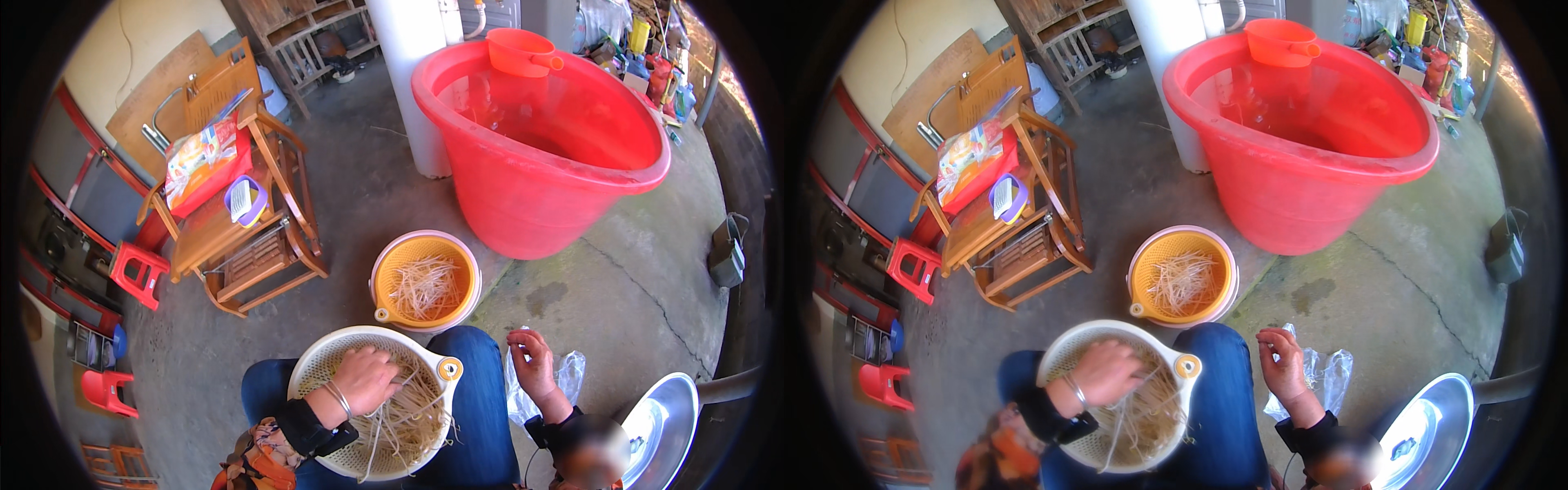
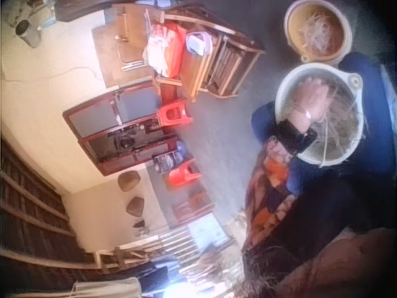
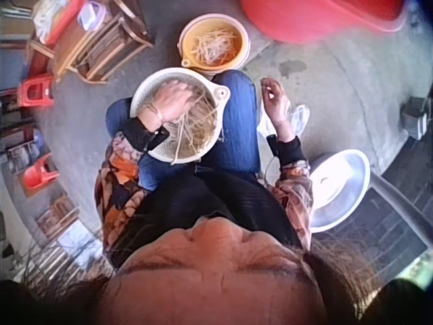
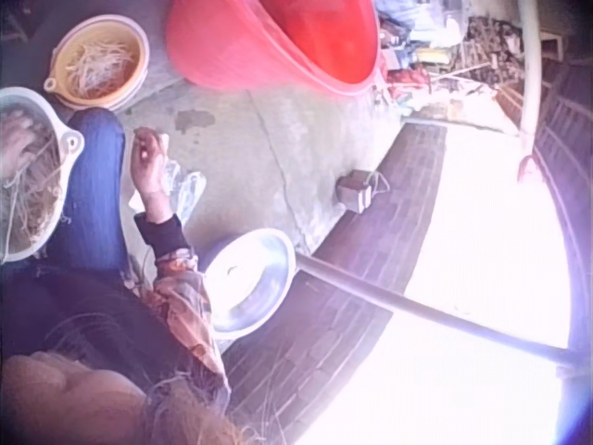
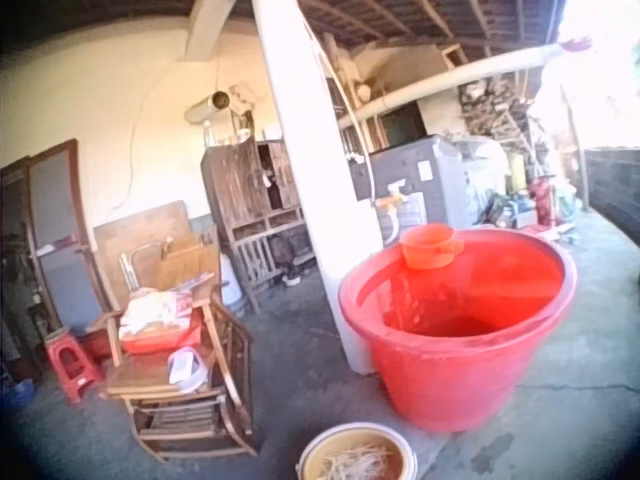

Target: The person sits on the floor and sorts white sprouts by hand, separating them into a white colander and a yellow basket. The person repeatedly picks up sprouts, untangles them, and places them into the containers.

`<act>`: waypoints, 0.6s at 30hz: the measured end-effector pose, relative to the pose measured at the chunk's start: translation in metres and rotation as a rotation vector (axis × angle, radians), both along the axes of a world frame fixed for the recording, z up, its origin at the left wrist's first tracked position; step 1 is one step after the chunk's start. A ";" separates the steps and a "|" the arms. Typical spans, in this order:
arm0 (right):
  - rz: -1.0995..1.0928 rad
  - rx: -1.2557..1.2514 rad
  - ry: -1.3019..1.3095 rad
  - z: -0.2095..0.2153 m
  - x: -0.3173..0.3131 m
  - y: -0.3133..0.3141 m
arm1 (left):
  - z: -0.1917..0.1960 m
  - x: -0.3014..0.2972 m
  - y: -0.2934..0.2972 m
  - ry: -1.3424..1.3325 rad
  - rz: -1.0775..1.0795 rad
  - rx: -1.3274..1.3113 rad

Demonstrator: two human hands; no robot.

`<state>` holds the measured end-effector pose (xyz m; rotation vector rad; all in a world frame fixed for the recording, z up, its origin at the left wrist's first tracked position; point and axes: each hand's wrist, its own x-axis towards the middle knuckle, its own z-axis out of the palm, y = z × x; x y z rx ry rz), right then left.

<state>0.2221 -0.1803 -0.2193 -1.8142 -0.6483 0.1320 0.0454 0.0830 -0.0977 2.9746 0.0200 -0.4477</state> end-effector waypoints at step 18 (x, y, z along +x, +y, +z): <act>0.197 0.001 -0.209 0.035 0.016 0.082 | 0.011 -0.004 0.008 -0.005 0.019 -0.197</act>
